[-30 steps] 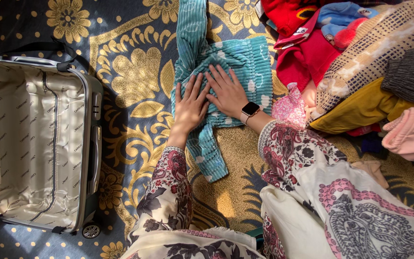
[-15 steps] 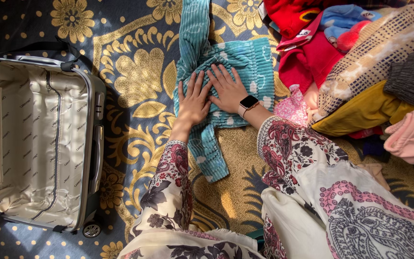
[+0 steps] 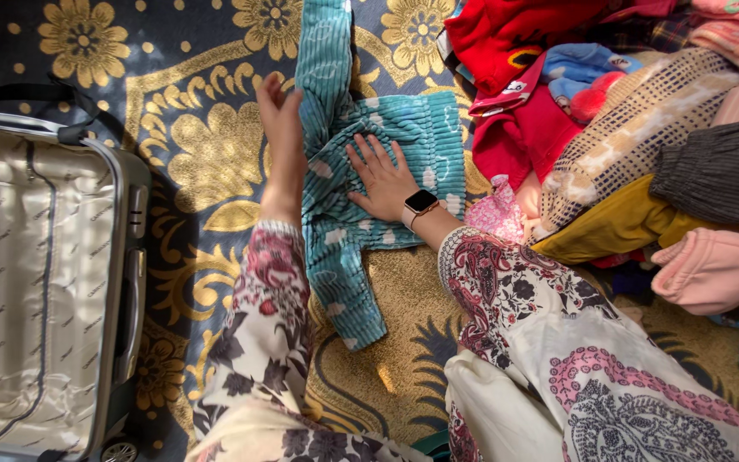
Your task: The person unbuckles straps inside a suitcase, removes several items of children's clothing, and then folds a green striped garment by hand on the floor.
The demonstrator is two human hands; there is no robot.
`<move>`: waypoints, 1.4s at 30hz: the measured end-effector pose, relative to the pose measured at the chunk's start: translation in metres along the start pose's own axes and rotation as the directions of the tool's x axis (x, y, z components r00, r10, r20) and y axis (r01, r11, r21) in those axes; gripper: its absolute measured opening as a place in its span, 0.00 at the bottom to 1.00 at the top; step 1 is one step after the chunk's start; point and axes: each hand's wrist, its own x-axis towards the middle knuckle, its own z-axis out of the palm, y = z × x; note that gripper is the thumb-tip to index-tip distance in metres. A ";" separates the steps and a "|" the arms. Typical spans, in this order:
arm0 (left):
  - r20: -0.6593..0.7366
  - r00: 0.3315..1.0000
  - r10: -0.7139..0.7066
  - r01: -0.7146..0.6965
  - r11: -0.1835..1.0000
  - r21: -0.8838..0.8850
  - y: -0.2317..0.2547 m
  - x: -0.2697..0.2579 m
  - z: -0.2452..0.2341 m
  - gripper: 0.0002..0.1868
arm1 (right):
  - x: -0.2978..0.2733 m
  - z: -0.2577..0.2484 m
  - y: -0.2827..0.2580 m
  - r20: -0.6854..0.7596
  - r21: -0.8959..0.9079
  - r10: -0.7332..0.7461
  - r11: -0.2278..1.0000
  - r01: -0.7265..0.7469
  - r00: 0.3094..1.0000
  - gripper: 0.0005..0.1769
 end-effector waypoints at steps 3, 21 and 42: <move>-0.119 0.971 -0.208 0.234 0.934 0.271 0.003 0.041 0.013 0.38 | 0.002 -0.001 0.001 0.006 -0.003 -0.005 1.000 0.005 1.000 0.48; 0.807 0.568 -0.159 -0.805 0.096 0.586 0.113 -0.096 -0.045 0.09 | -0.002 -0.005 0.001 0.009 -0.044 -0.009 0.999 0.009 1.000 0.46; 0.592 0.749 -0.297 -0.598 0.081 0.798 0.047 -0.146 -0.049 0.47 | -0.112 0.022 -0.063 -0.371 -0.215 -0.760 0.629 0.747 0.533 0.18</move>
